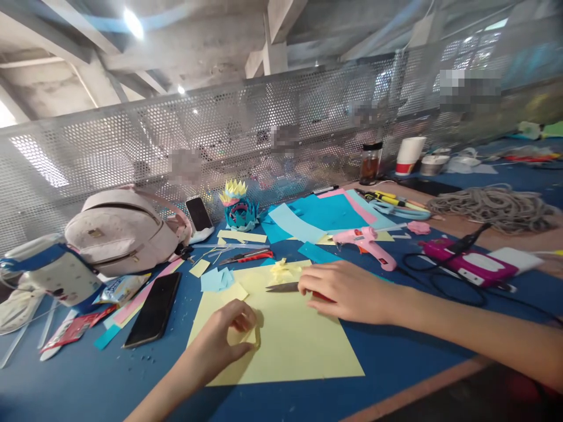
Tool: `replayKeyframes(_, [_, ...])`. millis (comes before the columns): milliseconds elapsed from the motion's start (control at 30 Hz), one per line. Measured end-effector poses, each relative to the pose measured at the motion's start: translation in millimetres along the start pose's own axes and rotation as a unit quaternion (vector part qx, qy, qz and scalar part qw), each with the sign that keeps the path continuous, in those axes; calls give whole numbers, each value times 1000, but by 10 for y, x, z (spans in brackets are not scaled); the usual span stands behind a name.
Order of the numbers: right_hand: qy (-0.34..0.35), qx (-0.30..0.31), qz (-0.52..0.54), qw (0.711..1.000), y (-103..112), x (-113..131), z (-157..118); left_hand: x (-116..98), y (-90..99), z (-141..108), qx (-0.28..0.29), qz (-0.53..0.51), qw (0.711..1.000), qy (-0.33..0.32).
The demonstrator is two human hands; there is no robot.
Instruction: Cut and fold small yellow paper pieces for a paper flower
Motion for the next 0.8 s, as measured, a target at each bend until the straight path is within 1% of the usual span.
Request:
replayKeyframes(133, [29, 24, 42, 998, -208, 177, 146, 134, 6, 48, 19, -31, 999, 21])
replayKeyframes(233, [80, 30, 47, 995, -363, 326, 256, 192, 13, 98, 41, -40, 998, 21])
replayKeyframes(333, [142, 47, 15, 989, -524, 462, 333, 219, 9, 133, 70, -38, 997, 18])
replayKeyframes(433, [162, 64, -5, 985, -649, 500, 394, 246, 19, 145, 86, -28, 996, 24])
replayKeyframes(500, [163, 69, -2, 984, -697, 493, 425, 274, 46, 148, 78, -22, 996, 34])
replayKeyframes(567, [154, 67, 20, 986, -718, 465, 449, 304, 77, 152, 58, -24, 997, 47])
replayKeyframes(633, [127, 51, 71, 988, -697, 403, 478, 323, 93, 162, 32, -46, 996, 62])
replayKeyframes(700, [74, 15, 152, 985, -632, 295, 511, 325, 79, 177, 8, -91, 993, 76])
replayKeyframes(733, [41, -8, 197, 980, -595, 224, 525, 317, 60, 185, -2, -118, 990, 81])
replayKeyframes(800, [-23, -46, 281, 958, -542, 84, 541, 283, 3, 202, -16, -169, 982, 86])
Point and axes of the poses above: each hand's wrist, its own z-axis towards the middle knuckle, its own y-axis out of the back of the hand, x = y × z, the point moved 8 cm from there along z, towards the middle knuckle, and after that the axes turned 12 degrees about z, right-handed, at the moved point
